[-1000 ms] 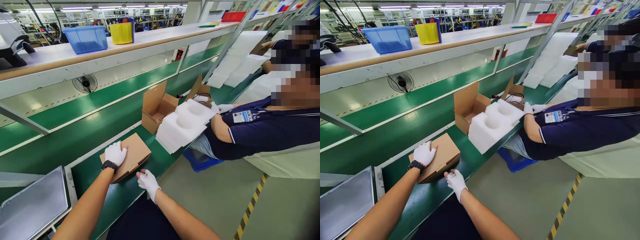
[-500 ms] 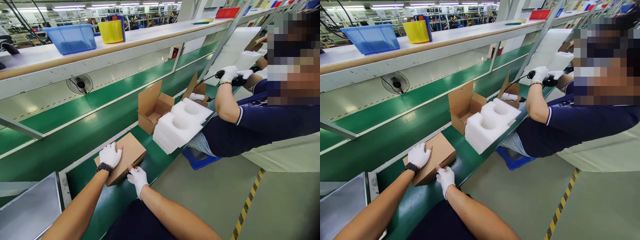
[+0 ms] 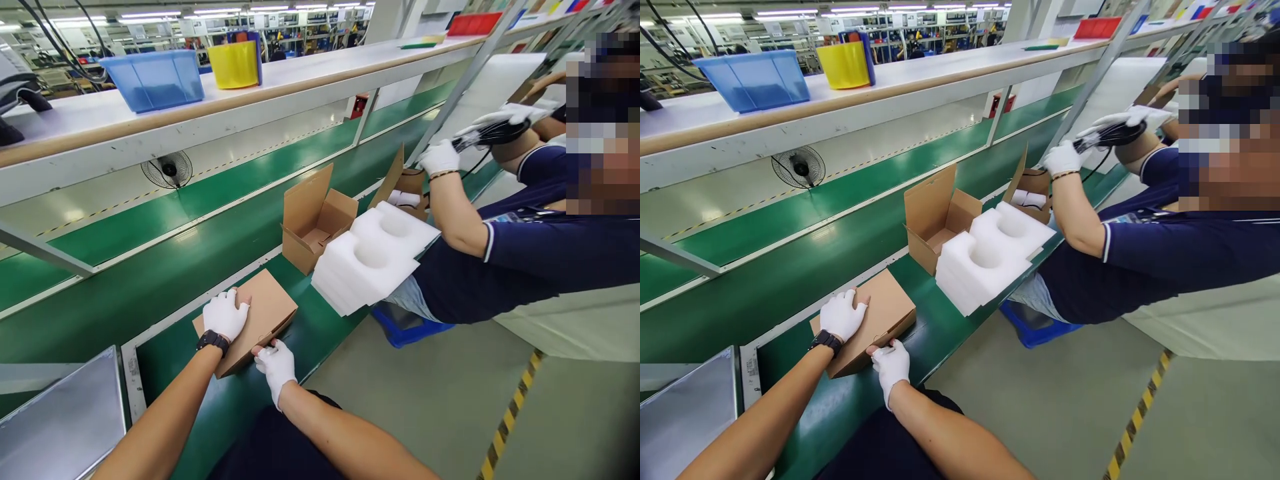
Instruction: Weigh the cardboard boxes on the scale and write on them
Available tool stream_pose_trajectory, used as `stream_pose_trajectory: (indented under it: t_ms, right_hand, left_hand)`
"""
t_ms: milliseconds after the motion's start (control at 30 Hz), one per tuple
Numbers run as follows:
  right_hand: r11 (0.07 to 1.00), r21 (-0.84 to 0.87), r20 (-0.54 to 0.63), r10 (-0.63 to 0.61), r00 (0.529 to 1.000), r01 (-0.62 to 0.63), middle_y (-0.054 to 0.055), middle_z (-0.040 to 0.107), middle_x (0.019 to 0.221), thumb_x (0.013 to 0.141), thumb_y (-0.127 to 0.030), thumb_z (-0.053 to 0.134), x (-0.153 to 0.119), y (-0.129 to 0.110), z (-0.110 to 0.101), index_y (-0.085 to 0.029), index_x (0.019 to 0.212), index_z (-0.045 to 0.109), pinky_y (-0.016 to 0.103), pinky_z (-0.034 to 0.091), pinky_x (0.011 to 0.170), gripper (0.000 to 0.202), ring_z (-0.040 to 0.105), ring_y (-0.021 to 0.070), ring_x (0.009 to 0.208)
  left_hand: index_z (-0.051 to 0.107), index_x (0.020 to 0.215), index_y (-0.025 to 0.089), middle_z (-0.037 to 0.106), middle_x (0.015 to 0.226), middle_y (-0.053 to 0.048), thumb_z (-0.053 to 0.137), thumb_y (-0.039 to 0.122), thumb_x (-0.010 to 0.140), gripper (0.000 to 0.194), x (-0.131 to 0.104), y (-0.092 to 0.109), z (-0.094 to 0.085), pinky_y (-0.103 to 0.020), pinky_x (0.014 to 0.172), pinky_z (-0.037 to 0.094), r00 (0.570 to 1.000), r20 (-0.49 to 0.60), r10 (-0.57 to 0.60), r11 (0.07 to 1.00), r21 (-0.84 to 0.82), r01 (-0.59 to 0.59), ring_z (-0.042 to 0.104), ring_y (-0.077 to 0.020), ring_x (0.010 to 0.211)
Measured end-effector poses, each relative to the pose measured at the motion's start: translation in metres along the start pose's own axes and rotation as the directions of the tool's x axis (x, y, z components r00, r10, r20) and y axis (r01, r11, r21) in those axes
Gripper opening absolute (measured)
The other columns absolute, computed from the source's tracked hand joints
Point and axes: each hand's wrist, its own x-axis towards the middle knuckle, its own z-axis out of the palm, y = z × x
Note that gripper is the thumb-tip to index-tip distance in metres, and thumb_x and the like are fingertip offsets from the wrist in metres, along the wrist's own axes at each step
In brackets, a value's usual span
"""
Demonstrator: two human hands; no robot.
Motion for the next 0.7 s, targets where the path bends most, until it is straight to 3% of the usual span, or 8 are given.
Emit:
stream_pose_trajectory:
  t_ms: [133, 267, 367, 433, 533, 700]
  right_hand:
    - [0.991, -0.132, 0.082, -0.025, 0.996, 0.036, -0.003, 0.056, 0.062, 0.049, -0.039, 0.081, 0.004, -0.003, -0.007, -0.018, 0.089, 0.048, 0.022, 0.038, 0.045, 0.056, 0.048, 0.0100, 0.049]
    - [0.956, -0.259, 0.110, -0.111, 0.988, 0.137, 0.001, 0.059, 0.065, 0.054, -0.050, 0.077, 0.009, -0.017, -0.038, -0.017, 0.086, 0.052, 0.024, 0.037, 0.044, 0.052, 0.049, 0.0123, 0.050]
    - [0.913, -0.289, 0.046, -0.286, 0.957, 0.287, 0.003, 0.060, 0.071, 0.066, -0.057, 0.069, 0.017, -0.040, -0.062, -0.017, 0.084, 0.054, 0.028, 0.044, 0.055, 0.046, 0.053, 0.0152, 0.060]
    - [0.861, -0.322, -0.022, -0.421, 0.907, 0.393, 0.005, 0.062, 0.083, 0.073, -0.057, 0.065, 0.025, -0.059, -0.069, -0.018, 0.093, 0.055, 0.034, 0.048, 0.072, 0.045, 0.057, 0.0194, 0.077]
    - [0.803, -0.346, -0.038, -0.529, 0.848, 0.485, 0.007, 0.062, 0.098, 0.079, -0.056, 0.060, 0.038, -0.083, -0.064, -0.019, 0.103, 0.055, 0.036, 0.044, 0.087, 0.045, 0.057, 0.0225, 0.094]
    - [0.722, -0.443, 0.065, -0.566, 0.822, 0.532, 0.003, 0.063, 0.087, 0.089, -0.054, 0.048, 0.043, -0.093, -0.050, -0.021, 0.096, 0.054, 0.032, 0.044, 0.077, 0.035, 0.057, 0.0196, 0.080]
  left_hand:
    - [0.056, 0.125, 0.017, 0.067, 0.105, -0.013, 0.023, 0.063, 0.092, 0.065, 0.007, -0.002, -0.002, -0.045, 0.075, 0.047, 0.999, 0.025, 0.022, 1.000, -0.011, -0.022, 0.061, -0.0340, 0.094]
    - [0.052, 0.132, 0.015, 0.059, 0.126, -0.012, 0.033, 0.063, 0.091, 0.066, 0.000, -0.004, -0.012, -0.042, 0.096, 0.042, 0.991, -0.034, 0.128, 0.983, -0.126, -0.131, 0.054, -0.0288, 0.113]
    - [0.053, 0.133, 0.017, 0.044, 0.143, -0.016, 0.047, 0.076, 0.076, 0.082, -0.014, 0.002, -0.022, -0.051, 0.114, 0.021, 0.954, -0.009, 0.299, 0.951, -0.084, -0.299, 0.038, -0.0337, 0.130]
    - [0.053, 0.136, 0.020, 0.034, 0.148, -0.020, 0.053, 0.089, 0.057, 0.105, -0.024, 0.010, -0.028, -0.063, 0.112, 0.008, 0.933, 0.056, 0.356, 0.935, -0.021, -0.355, 0.027, -0.0430, 0.134]
    - [0.044, 0.143, 0.026, 0.028, 0.149, -0.023, 0.062, 0.091, 0.036, 0.126, -0.032, 0.022, -0.031, -0.072, 0.106, 0.006, 0.930, 0.118, 0.347, 0.934, 0.042, -0.354, 0.021, -0.0507, 0.133]
    - [0.044, 0.143, 0.032, 0.029, 0.148, -0.021, 0.057, 0.089, 0.047, 0.112, -0.029, 0.023, -0.030, -0.076, 0.103, 0.002, 0.931, 0.121, 0.346, 0.929, 0.098, -0.358, 0.018, -0.0511, 0.134]
